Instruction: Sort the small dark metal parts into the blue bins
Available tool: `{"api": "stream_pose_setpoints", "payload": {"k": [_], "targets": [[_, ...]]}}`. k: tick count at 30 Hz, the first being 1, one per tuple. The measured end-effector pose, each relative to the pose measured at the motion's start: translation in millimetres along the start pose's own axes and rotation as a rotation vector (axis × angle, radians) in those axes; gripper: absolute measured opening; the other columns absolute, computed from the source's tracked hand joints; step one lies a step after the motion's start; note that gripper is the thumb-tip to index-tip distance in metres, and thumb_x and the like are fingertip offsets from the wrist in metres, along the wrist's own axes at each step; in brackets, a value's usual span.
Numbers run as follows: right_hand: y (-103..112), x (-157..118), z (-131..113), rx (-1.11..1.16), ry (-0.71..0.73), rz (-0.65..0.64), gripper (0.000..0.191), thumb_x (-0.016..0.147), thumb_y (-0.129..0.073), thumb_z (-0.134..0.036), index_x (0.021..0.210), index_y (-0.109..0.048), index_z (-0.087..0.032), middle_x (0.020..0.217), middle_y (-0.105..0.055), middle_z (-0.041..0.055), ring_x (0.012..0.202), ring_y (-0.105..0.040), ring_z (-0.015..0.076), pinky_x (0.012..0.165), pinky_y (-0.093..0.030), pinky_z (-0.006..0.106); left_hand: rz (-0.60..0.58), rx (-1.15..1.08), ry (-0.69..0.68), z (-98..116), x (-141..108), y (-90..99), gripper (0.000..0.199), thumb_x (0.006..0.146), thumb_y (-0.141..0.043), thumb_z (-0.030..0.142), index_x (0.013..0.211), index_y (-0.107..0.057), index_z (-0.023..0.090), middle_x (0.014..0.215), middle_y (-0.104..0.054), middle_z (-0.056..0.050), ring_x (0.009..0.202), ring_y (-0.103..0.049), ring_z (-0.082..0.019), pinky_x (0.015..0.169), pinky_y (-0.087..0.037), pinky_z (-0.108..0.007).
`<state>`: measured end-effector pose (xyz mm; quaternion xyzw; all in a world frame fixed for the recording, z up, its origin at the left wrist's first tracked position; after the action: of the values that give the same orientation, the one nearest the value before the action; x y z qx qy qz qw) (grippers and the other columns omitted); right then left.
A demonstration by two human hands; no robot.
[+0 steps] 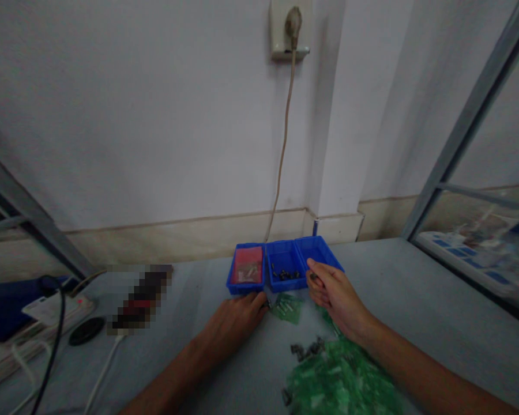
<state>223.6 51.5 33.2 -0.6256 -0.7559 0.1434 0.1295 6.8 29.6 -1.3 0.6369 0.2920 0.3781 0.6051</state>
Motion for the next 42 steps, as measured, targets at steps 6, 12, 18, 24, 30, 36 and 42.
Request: {"api": "stream_pose_setpoints", "payload": {"k": [6, 12, 18, 24, 30, 36, 42], "targets": [[0.8, -1.3, 0.8, 0.004, 0.004, -0.002, 0.05, 0.086, -0.069, -0.053, 0.06, -0.041, -0.021, 0.049, -0.03, -0.0096, 0.04, -0.018, 0.0055, 0.039, -0.014, 0.024, -0.01, -0.017, 0.007, -0.2, 1.0, 1.6, 0.018, 0.105, -0.04, 0.032, 0.115, -0.053, 0.026, 0.103, -0.07, -0.002, 0.088, -0.07, -0.022, 0.069, -0.056, -0.032], [1.6, -1.2, 1.0, -0.011, 0.0, 0.0, 0.051, 0.085, -0.069, -0.055, 0.06, -0.041, -0.021, 0.049, -0.031, -0.0097, 0.04, -0.019, 0.0054, 0.04, -0.015, 0.024, -0.035, -0.016, 0.012, 0.8, 1.3, 2.8, 0.021, 0.105, -0.039, 0.032, 0.119, -0.053, 0.025, 0.105, -0.07, -0.004, 0.089, -0.07, -0.021, 0.071, -0.055, -0.029], [-1.4, -2.5, -1.3, -0.01, -0.004, 0.007, 0.051, 0.084, -0.07, -0.055, 0.059, -0.041, -0.021, 0.049, -0.03, -0.0099, 0.04, -0.018, 0.0054, 0.04, -0.014, 0.024, -0.023, -0.004, 0.025, -0.2, 1.7, 0.1, 0.022, 0.105, -0.039, 0.032, 0.119, -0.054, 0.025, 0.102, -0.07, -0.005, 0.087, -0.07, -0.021, 0.071, -0.055, -0.029], [-2.4, -3.4, -3.4, -0.018, -0.009, 0.016, 0.052, 0.081, -0.071, -0.057, 0.059, -0.042, -0.021, 0.049, -0.031, -0.0095, 0.04, -0.019, 0.0054, 0.039, -0.015, 0.024, -0.024, -0.016, 0.015, 1.1, 1.2, 3.0, 0.022, 0.105, -0.039, 0.031, 0.121, -0.053, 0.025, 0.104, -0.07, -0.004, 0.089, -0.07, -0.022, 0.071, -0.055, -0.03], [-1.3, -2.1, -1.6, -0.011, -0.006, 0.011, 0.051, 0.081, -0.072, -0.056, 0.059, -0.042, -0.021, 0.049, -0.031, -0.0096, 0.04, -0.019, 0.0052, 0.039, -0.014, 0.024, -0.025, -0.017, 0.021, -0.3, 1.0, 0.6, 0.022, 0.106, -0.038, 0.033, 0.121, -0.053, 0.026, 0.105, -0.07, -0.004, 0.089, -0.07, -0.021, 0.071, -0.055, -0.03], [-0.9, -1.5, -0.3, -0.003, -0.002, 0.011, 0.052, 0.081, -0.072, -0.057, 0.059, -0.041, -0.021, 0.049, -0.03, -0.0096, 0.04, -0.018, 0.0051, 0.039, -0.014, 0.024, -0.014, 0.0, 0.01, -0.9, 0.8, -1.4, 0.02, 0.105, -0.04, 0.031, 0.119, -0.053, 0.025, 0.101, -0.07, -0.003, 0.086, -0.07, -0.021, 0.07, -0.055, -0.029], [-1.5, -1.7, -1.8, -0.008, -0.001, 0.013, 0.053, 0.08, -0.073, -0.057, 0.058, -0.041, -0.021, 0.049, -0.03, -0.0095, 0.04, -0.018, 0.0049, 0.039, -0.013, 0.024, -0.018, -0.011, 0.0, 0.3, 0.9, 2.2, 0.022, 0.106, -0.038, 0.032, 0.121, -0.051, 0.025, 0.103, -0.07, -0.005, 0.088, -0.07, -0.021, 0.07, -0.055, -0.029]]}}
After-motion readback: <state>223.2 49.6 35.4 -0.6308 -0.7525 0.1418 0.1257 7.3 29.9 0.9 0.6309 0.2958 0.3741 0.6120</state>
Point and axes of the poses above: each hand's wrist, its own x-axis towards the middle knuckle, its own y-axis out of the back of the hand, z = x × y, the point moved 3 cm from there along x, towards the middle knuckle
